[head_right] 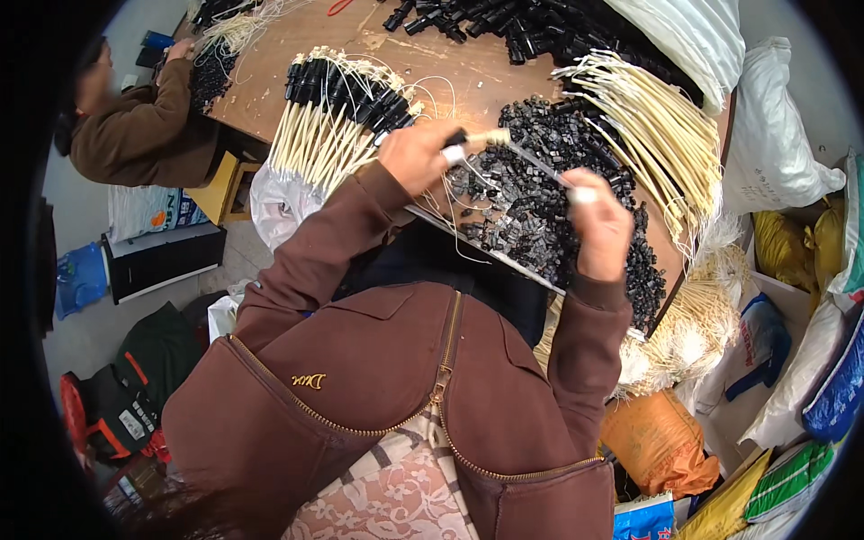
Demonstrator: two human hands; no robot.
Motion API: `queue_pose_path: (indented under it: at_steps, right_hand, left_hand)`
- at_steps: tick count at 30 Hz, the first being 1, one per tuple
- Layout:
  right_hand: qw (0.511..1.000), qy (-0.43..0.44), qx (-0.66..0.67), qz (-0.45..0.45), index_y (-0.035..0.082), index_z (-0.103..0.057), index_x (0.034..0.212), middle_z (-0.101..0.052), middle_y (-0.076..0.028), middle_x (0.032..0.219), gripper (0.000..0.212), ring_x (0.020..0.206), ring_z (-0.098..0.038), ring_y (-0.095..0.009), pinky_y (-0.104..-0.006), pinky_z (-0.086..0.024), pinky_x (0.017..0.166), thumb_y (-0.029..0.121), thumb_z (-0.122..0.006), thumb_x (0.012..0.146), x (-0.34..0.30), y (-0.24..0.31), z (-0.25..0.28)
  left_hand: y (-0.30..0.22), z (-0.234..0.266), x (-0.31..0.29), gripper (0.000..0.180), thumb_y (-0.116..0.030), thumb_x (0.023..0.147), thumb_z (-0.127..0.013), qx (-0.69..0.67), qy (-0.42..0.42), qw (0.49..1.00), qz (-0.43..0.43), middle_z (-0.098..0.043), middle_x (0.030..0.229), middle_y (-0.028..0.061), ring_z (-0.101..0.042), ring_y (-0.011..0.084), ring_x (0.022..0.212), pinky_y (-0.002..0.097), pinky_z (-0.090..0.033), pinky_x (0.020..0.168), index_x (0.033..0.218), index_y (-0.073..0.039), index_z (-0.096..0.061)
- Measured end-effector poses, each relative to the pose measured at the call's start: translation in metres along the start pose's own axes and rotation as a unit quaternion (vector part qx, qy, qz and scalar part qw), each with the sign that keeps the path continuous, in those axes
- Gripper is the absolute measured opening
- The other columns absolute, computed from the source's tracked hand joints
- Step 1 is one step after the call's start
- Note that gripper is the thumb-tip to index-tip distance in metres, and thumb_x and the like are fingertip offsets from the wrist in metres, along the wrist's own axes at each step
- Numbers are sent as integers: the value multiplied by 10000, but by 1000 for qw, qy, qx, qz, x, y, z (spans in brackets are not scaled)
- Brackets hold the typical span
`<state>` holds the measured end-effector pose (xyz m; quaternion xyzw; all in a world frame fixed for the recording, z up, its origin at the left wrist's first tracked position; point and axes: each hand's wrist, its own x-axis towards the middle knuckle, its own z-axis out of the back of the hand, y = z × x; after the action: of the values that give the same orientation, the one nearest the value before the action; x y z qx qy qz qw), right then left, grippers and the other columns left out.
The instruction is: Assembling electronic wire harnesses by organizing and connecting wires at a workbench.
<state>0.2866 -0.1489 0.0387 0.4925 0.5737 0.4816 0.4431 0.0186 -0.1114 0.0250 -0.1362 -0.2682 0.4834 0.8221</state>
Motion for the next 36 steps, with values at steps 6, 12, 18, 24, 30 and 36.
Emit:
queue_pose_path:
  at_steps: [6,12,18,24,30,36]
  right_hand:
    - [982,13,-161,103,80,-686,959,-649,-20,763,157,483,-483,-90,-232,-341,411,112,-609,826,-5,19,-72]
    - [862,-25,-465,200,93,-676,948,-532,9,543,205,435,-435,-106,-247,-349,422,27,-643,757,0,-9,-78]
    - [886,-82,-430,149,111,-688,872,-502,24,507,177,414,-413,-123,-262,-351,415,32,-664,715,0,-7,-68]
    - [899,-125,-400,126,108,-693,829,-464,35,488,140,408,-387,-114,-259,-340,410,39,-673,708,3,-15,-66]
    - [911,-103,-384,106,100,-691,826,-461,34,494,134,417,-385,-108,-256,-342,415,33,-670,711,7,-21,-67]
    - [925,-57,-363,93,78,-669,879,-528,-10,546,153,431,-440,-148,-280,-376,437,33,-647,734,8,-18,-68]
  left_hand:
    - [1,3,1,223,-9,792,-532,-359,129,860,339,-593,679,7,-472,94,467,244,-385,442,995,-43,-618]
    - [-20,-7,10,221,16,771,-510,-413,103,866,261,-597,674,31,-489,105,474,246,-398,448,963,-20,-611]
    - [-9,-15,9,312,43,689,-519,-153,55,984,77,-628,782,69,-572,212,618,307,-458,568,969,-56,-615]
    - [-14,-18,5,397,39,629,-535,-48,39,998,11,-638,883,90,-589,295,771,356,-469,676,989,-104,-618]
    - [-18,-10,8,394,42,641,-534,-48,86,995,11,-638,860,85,-593,286,742,354,-474,667,997,-113,-605]
    - [-22,-10,14,396,46,639,-528,-79,123,989,17,-639,846,81,-595,285,735,351,-469,654,1001,-100,-596]
